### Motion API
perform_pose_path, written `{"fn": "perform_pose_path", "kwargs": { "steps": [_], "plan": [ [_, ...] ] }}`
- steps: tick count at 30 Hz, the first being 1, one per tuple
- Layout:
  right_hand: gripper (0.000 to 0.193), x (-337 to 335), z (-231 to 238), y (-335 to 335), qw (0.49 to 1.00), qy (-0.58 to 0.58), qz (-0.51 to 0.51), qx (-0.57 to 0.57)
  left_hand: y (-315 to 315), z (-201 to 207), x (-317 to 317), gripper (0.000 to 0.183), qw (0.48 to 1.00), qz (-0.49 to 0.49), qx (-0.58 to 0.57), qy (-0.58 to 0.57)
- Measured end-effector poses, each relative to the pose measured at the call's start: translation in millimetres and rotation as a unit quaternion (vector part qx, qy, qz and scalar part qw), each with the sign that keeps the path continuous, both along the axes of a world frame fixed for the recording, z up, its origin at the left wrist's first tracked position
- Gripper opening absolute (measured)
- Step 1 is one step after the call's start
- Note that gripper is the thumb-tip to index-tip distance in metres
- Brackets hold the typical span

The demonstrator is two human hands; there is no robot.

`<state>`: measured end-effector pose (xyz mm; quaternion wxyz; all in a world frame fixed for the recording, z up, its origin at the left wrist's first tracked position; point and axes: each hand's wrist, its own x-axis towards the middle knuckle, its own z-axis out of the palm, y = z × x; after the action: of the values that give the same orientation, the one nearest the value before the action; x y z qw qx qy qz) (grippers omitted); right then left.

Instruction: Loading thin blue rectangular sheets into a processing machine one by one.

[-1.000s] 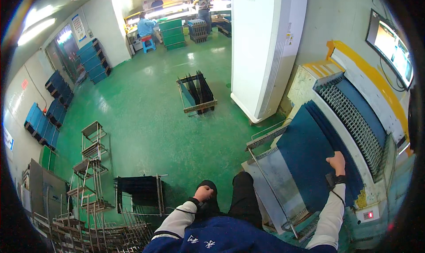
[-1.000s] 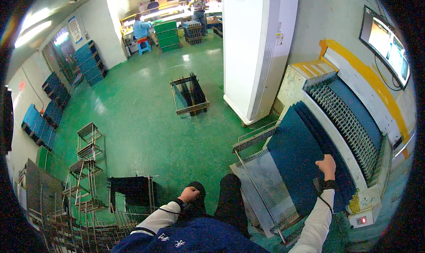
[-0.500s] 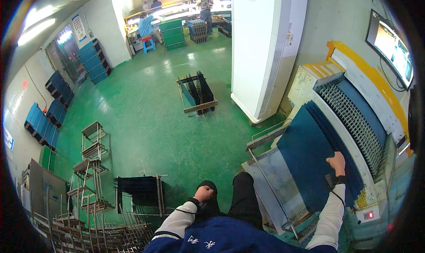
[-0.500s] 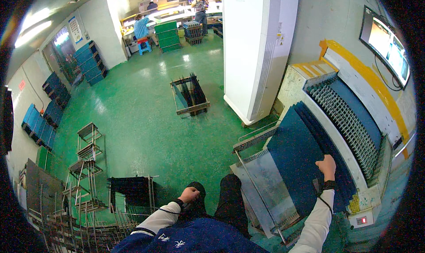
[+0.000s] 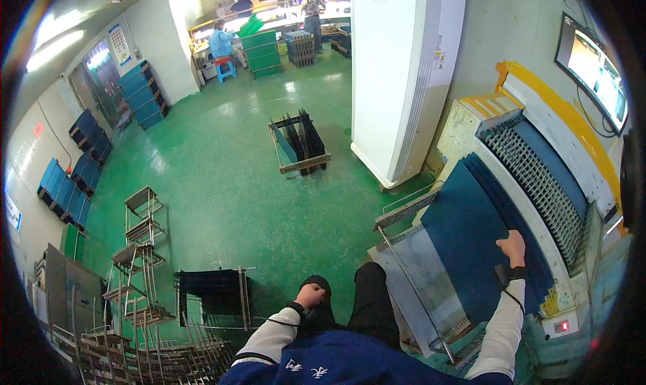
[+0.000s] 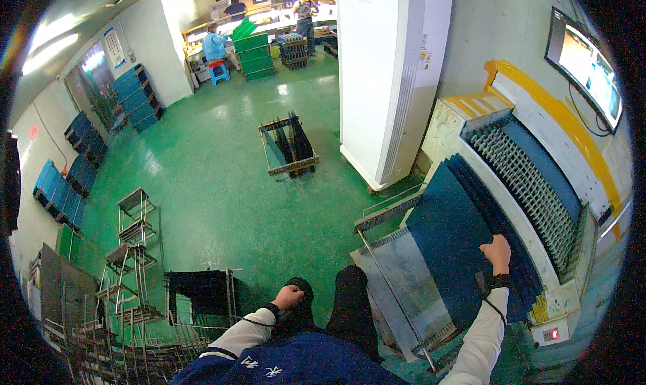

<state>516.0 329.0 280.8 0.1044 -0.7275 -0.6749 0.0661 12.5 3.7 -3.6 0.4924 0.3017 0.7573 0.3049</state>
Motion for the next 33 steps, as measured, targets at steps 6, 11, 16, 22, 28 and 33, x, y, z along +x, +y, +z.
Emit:
{"fn": "perform_pose_path", "kwargs": {
  "steps": [6, 11, 16, 22, 28, 33],
  "plan": [
    [0.038, 11, -13, 9, 1.0, -0.024, 0.001, 0.015, 1, -1, -1, 0.022, 1.0, -0.001, -0.008, -0.008],
    [0.041, 8, -10, 5, 0.999, -0.03, -0.003, 0.015, 1, -4, -1, 0.022, 1.0, -0.006, -0.008, 0.004],
    [0.037, -7, 5, -5, 1.0, -0.015, -0.005, 0.0, -1, -7, -2, 0.022, 1.0, 0.003, -0.015, -0.007],
    [0.032, 2, -4, -1, 0.999, -0.026, 0.003, 0.03, 0, -1, 1, 0.021, 1.0, 0.004, -0.007, -0.005],
    [0.037, -9, 8, -9, 1.0, -0.012, -0.003, 0.012, -1, -2, -1, 0.026, 1.0, 0.0, -0.015, 0.013],
    [0.036, -2, 0, -5, 0.999, -0.025, -0.008, 0.019, 0, 0, 0, 0.024, 1.0, -0.006, -0.016, 0.011]
  ]
}}
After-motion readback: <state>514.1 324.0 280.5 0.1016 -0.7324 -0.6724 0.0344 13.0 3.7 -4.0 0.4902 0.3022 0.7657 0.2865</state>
